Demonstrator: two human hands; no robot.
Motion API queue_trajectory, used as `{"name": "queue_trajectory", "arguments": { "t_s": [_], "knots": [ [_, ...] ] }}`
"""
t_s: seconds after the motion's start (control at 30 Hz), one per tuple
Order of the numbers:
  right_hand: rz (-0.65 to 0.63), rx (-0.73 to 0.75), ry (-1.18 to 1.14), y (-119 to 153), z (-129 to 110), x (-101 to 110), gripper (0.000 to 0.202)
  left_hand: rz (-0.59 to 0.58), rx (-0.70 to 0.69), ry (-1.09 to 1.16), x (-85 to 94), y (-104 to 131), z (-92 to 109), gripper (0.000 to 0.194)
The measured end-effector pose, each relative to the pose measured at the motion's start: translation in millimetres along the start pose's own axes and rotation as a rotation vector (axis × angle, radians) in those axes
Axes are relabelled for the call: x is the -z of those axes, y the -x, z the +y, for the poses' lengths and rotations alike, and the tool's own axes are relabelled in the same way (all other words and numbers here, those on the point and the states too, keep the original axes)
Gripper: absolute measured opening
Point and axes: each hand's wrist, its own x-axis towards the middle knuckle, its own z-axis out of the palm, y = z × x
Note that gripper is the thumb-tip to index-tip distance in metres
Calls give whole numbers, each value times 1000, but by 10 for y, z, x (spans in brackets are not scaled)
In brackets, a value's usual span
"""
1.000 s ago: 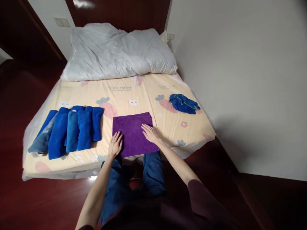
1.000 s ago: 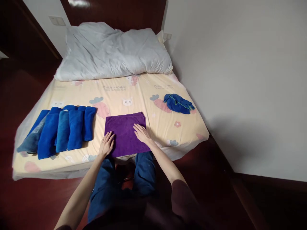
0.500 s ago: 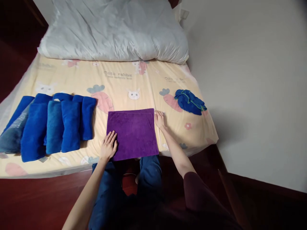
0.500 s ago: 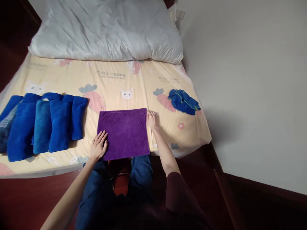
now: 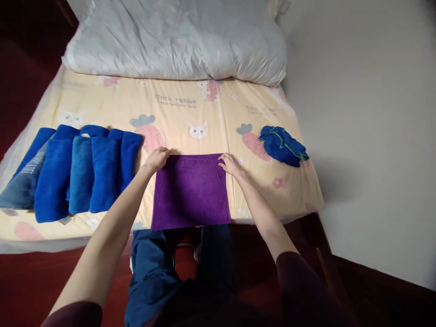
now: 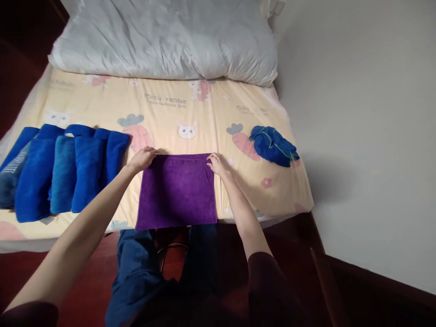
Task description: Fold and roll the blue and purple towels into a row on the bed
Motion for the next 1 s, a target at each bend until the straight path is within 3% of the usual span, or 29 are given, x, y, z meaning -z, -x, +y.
{"name": "queue_trajectory", "arguments": {
  "t_s": [0.13,0.3,0.5,0.7,1.0],
  "knots": [
    [-80,-3,26,-97,35,72,7,-162,-31,-33,-38,-214,-151,28],
    [-104,-66,78,-138,15,168,7,-170,-37,34,-37,-234,-328,24],
    [-103,-141,79,-140,-31,203,5,-190,61,80,54,-236,-500,19],
    [-63,-179,122,-210,-8,154,9,-117,164,32,65,-221,-492,16],
    [58,-312,110,-312,6,49,13,94,372,70,83,-323,-388,25]
  ]
}}
